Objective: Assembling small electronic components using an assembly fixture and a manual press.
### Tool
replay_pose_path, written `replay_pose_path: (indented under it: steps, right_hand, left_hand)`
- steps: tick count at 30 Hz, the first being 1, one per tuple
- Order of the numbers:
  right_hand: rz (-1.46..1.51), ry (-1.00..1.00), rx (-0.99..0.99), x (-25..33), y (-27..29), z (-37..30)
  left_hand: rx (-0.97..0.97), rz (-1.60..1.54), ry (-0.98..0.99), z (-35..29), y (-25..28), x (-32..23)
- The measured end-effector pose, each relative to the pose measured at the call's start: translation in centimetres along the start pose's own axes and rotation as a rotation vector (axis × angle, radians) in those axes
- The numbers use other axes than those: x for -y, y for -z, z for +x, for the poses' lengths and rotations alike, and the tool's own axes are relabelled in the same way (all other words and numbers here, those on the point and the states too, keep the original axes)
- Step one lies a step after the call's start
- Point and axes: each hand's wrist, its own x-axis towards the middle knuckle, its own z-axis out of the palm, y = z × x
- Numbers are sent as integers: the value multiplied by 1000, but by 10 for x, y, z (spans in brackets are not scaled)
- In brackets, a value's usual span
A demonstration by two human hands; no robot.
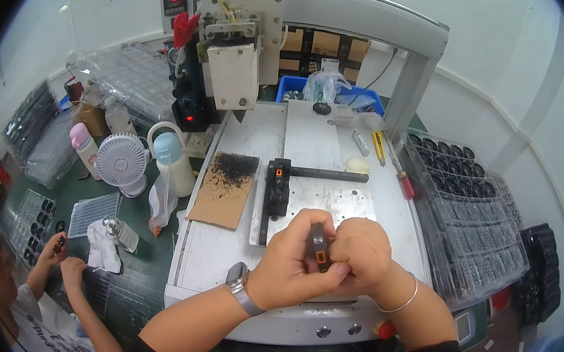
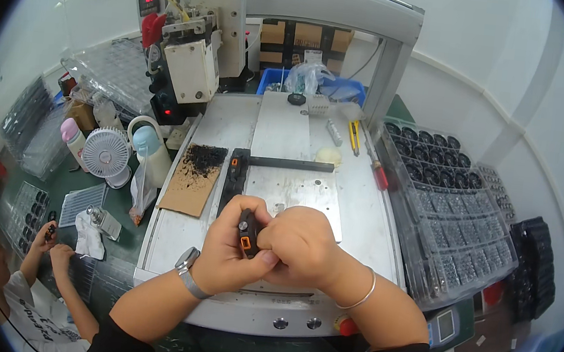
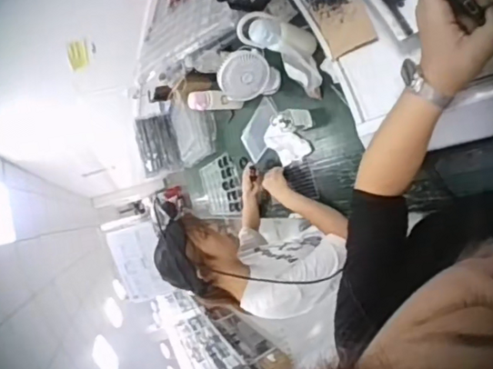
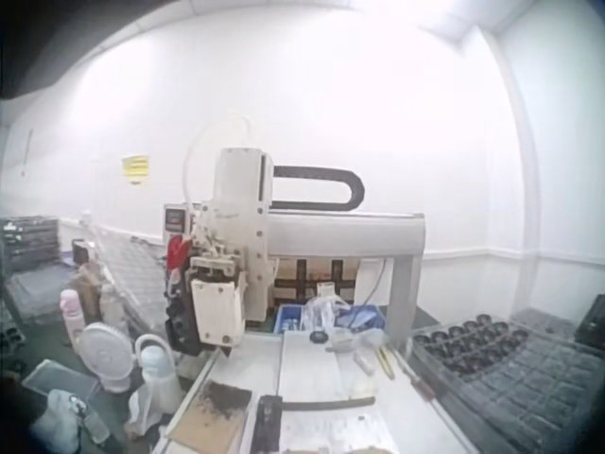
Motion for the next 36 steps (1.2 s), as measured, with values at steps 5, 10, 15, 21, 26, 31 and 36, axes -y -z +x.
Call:
replay_pose_path:
  steps: [5, 10, 15, 21, 26, 31, 36]
  right_hand:
    - [-10, -12, -2, 1, 1, 0]
    - [-24, -16, -6, 1, -1, -1]
    - [-30, -22, -9, 3, -1, -1]
    - [-32, -21, -14, 3, -1, -1]
    - [-33, 0, 9, 5, 2, 2]
    - [-13, 19, 15, 4, 4, 1]
    - [-6, 38, 26, 5, 5, 0]
  left_hand:
    - [-6, -4, -10, 0, -1, -2]
    - [8, -28, 18, 0, 1, -2]
    - [17, -45, 25, 0, 1, -3]
    - [35, -53, 7, -1, 2, -3]
    - [52, -45, -49, -1, 3, 0]
    - [56, -24, -83, 0, 1, 0]
    - [44, 25, -89, -3, 1, 0]
